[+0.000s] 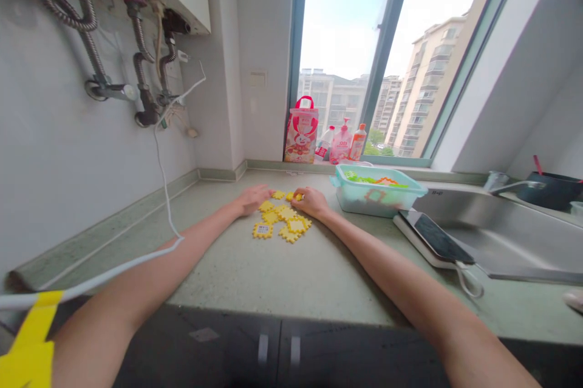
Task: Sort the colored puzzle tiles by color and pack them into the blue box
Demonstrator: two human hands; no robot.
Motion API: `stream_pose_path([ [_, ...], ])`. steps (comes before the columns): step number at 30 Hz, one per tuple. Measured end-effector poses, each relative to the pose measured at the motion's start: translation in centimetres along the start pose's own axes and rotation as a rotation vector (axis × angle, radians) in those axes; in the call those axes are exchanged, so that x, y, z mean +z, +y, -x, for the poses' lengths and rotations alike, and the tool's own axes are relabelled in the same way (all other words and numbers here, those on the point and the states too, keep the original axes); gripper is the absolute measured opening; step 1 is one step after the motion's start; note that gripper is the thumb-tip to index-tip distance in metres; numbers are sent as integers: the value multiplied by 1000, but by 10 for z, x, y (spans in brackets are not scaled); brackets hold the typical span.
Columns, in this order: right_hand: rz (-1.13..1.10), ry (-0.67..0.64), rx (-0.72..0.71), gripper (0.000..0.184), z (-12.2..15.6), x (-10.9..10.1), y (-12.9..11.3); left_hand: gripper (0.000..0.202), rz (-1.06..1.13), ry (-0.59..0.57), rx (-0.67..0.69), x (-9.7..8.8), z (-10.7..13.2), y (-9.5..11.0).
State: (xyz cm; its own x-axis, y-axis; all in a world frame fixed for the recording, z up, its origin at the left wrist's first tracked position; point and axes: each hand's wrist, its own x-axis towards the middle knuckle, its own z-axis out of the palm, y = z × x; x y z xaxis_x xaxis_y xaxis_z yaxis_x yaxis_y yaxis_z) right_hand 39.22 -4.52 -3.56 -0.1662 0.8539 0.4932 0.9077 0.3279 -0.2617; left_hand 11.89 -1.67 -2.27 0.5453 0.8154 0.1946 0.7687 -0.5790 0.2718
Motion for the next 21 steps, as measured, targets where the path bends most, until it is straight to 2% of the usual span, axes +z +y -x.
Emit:
stream_pose_path([
  [5, -184, 50, -80, 20, 8, -8, -1, 66, -35, 30, -72, 5, -6, -8],
  [10, -358, 112, -134, 20, 12, -11, -14, 63, 1, 18, 44, 1, -2, -5],
  [14, -356, 166, -145, 23, 10, -6, -19, 60, 88, -24, 139, -1, 3, -1],
  [16, -335, 182, -147, 24, 7, -2, -18, 62, 146, 18, 124, 1, 3, 0],
  [18, -300, 151, -151, 24, 4, 2, -16, 66, 183, 87, 63, 2, 2, 0],
  [21, -260, -21, -183, 20, 0, 7, -14, 65, 144, 135, 6, 3, -1, 0],
])
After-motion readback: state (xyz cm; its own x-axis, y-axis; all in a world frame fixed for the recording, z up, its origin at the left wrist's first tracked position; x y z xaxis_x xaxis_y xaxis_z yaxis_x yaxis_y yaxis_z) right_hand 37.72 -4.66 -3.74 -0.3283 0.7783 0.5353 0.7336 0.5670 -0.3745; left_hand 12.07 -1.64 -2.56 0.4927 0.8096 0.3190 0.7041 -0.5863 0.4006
